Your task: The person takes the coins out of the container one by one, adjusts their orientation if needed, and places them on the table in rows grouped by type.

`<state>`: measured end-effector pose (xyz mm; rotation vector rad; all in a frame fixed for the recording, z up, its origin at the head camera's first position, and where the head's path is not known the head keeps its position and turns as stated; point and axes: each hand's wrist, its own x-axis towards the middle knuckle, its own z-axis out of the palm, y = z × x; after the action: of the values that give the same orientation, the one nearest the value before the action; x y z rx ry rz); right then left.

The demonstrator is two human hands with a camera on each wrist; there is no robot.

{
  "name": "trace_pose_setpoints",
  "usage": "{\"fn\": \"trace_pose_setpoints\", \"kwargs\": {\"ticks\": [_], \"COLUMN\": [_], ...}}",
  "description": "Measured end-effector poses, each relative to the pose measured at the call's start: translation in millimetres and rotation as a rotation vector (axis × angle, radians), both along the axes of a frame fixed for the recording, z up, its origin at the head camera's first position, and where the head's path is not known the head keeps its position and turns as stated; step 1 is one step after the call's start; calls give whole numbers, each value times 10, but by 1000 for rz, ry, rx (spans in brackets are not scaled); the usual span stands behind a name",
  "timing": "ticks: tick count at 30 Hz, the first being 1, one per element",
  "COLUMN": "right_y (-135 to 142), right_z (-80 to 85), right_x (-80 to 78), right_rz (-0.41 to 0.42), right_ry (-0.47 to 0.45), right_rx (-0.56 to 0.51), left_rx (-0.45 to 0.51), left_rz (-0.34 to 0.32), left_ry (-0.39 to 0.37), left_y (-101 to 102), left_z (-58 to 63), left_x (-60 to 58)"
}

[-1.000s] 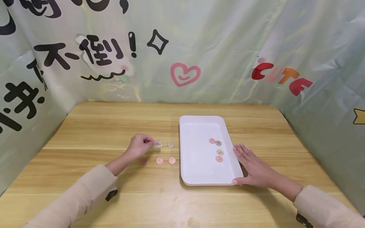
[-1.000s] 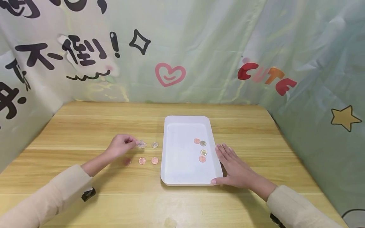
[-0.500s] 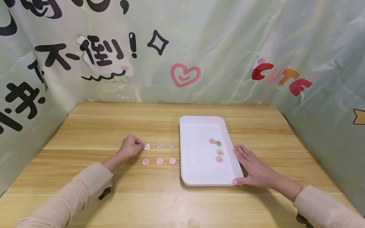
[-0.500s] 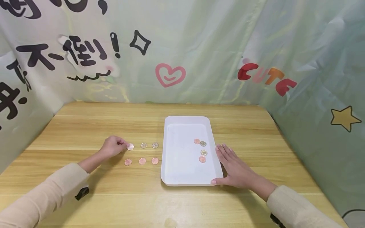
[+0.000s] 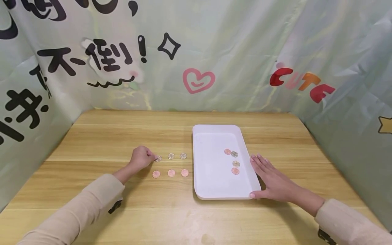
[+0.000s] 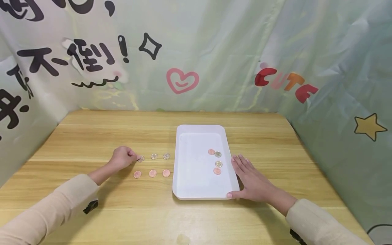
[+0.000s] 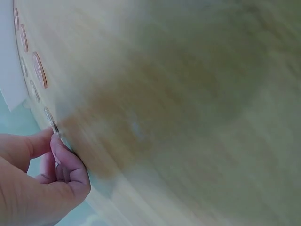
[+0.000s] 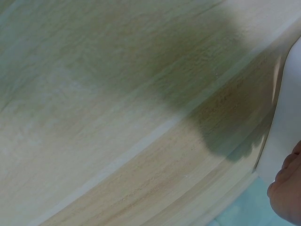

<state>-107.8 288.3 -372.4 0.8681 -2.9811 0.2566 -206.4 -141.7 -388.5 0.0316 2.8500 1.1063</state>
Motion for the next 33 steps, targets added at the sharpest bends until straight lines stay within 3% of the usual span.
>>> {"fn": "trace_pose_setpoints", "kwargs": {"ticks": [5,16,21,33], "right_y": [3,3,6,2], "right_z": [-4,2,-8,5], "right_x": [-14,-10,-5,-18], "right_rz": [5,-4,6,-24], "right_ry": [19,-5,15,-32], "right_rx": [9,1,-5,10], "left_rx": [-1,172,228,357], "left_rz": [10,-28,-40,-119], "left_ry": [25,246,253,261], "left_y": [28,284,462,890], "left_z": [23,172,224,274], "left_x": [11,-6,2,75]}}
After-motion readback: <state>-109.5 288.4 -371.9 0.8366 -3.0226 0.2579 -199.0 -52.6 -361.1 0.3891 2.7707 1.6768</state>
